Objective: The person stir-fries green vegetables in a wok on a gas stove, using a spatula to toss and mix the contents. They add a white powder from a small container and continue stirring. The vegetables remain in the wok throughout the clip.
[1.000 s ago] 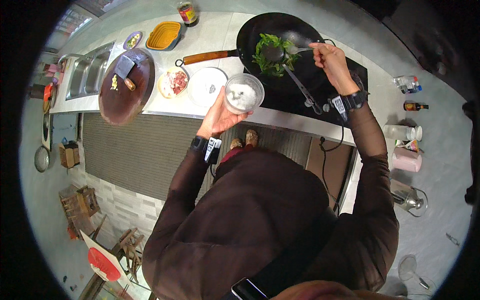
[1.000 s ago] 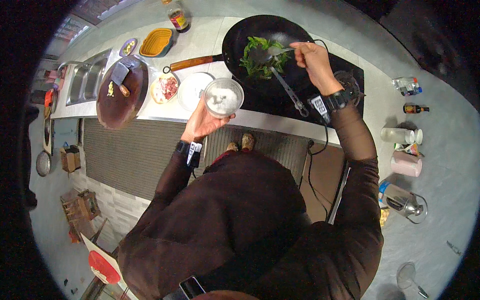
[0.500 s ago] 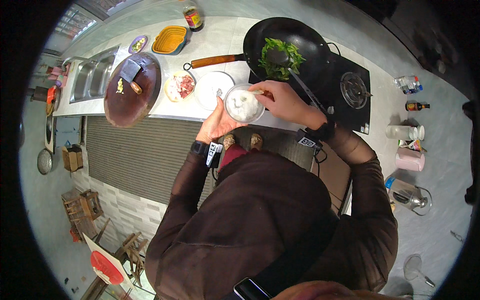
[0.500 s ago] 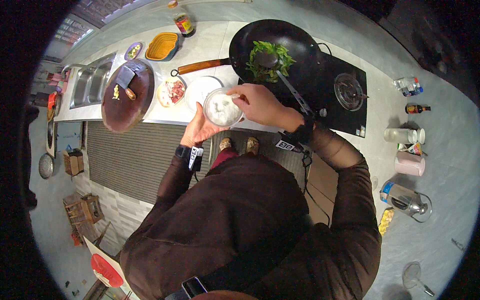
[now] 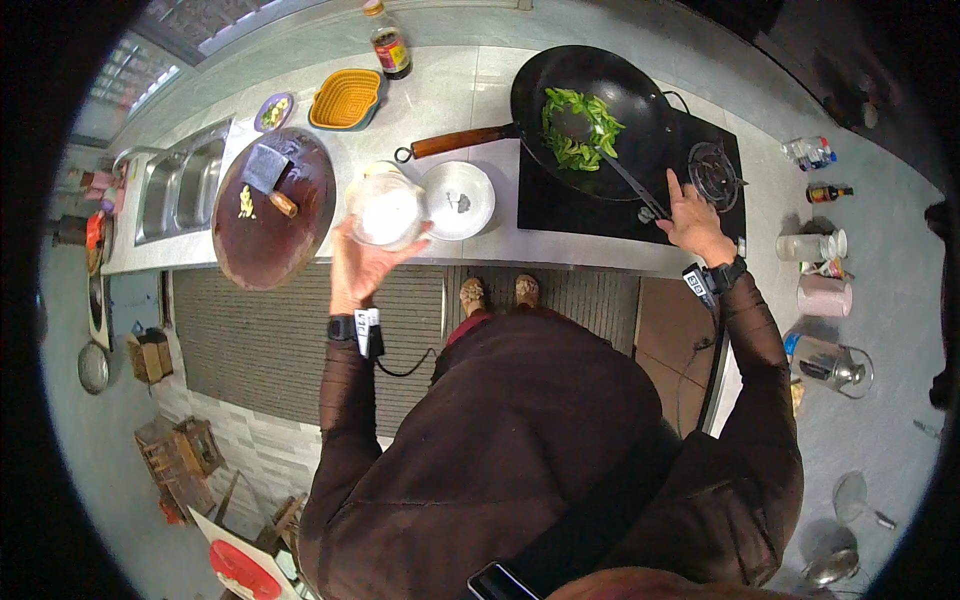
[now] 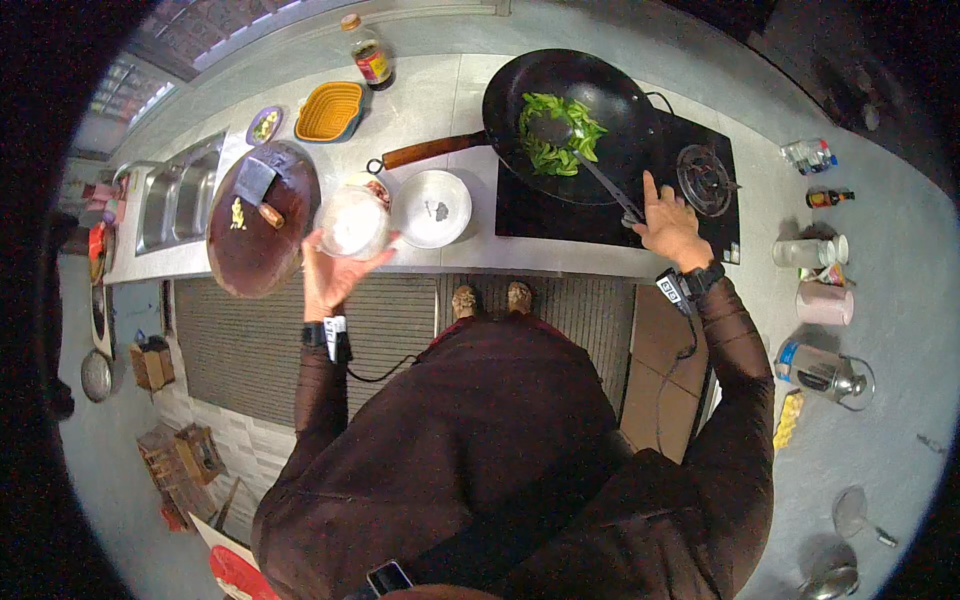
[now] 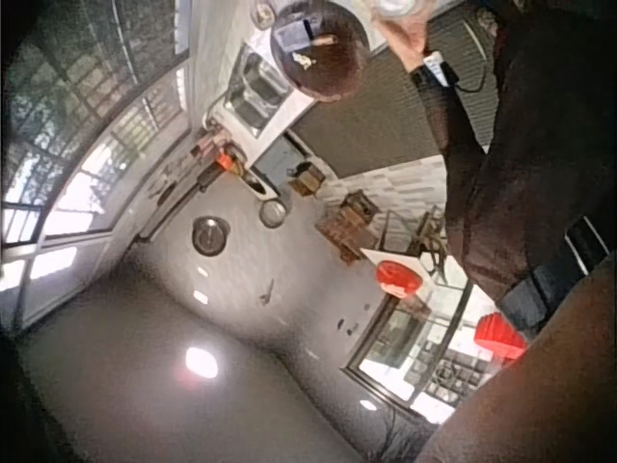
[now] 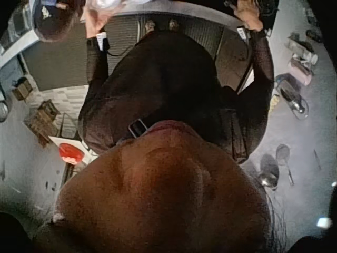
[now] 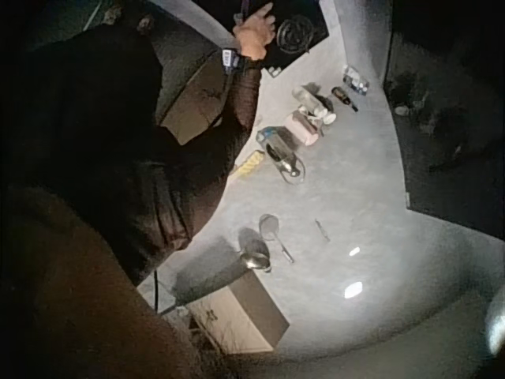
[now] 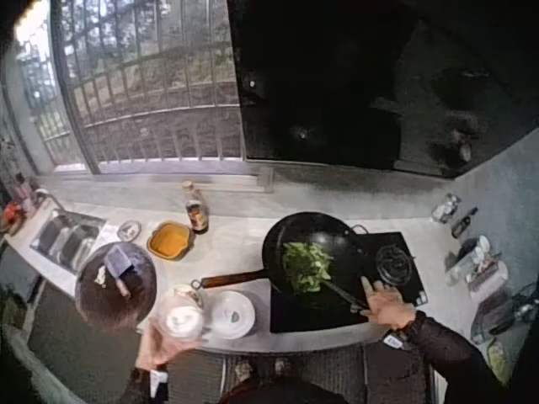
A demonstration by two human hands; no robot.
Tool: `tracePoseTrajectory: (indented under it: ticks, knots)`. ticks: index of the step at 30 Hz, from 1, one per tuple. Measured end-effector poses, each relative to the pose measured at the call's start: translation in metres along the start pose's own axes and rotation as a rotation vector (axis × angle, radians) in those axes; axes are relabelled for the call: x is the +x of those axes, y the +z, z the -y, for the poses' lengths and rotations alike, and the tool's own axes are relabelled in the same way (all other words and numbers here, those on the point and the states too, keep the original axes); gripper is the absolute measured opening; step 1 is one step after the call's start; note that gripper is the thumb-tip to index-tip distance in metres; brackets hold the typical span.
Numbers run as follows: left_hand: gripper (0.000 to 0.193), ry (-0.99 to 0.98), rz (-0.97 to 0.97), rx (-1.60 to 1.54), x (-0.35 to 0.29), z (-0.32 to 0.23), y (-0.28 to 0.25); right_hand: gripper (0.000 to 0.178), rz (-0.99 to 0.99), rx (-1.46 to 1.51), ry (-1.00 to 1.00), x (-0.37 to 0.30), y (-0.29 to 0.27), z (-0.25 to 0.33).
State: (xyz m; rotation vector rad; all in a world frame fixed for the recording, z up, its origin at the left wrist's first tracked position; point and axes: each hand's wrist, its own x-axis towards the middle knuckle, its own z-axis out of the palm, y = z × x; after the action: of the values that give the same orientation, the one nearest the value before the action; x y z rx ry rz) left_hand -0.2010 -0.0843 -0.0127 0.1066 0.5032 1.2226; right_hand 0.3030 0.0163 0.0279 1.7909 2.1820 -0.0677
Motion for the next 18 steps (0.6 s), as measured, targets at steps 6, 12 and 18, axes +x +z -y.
tracePoseTrajectory:
  ticks: [6,12,18]
  knots:
    - [0.066,0.135,-0.119,0.205,0.051,-0.079,-0.038,0.082,0.044,0.127,0.095,0.012,0.031,0.001]
    - [0.066,0.023,-0.165,0.296,0.152,-0.111,-0.07,0.049,-0.089,0.096,0.048,0.029,-0.016,0.034]
    - [0.06,0.02,-0.276,0.276,0.227,-0.097,-0.088,0.03,-0.005,0.089,0.062,0.018,-0.088,0.017]
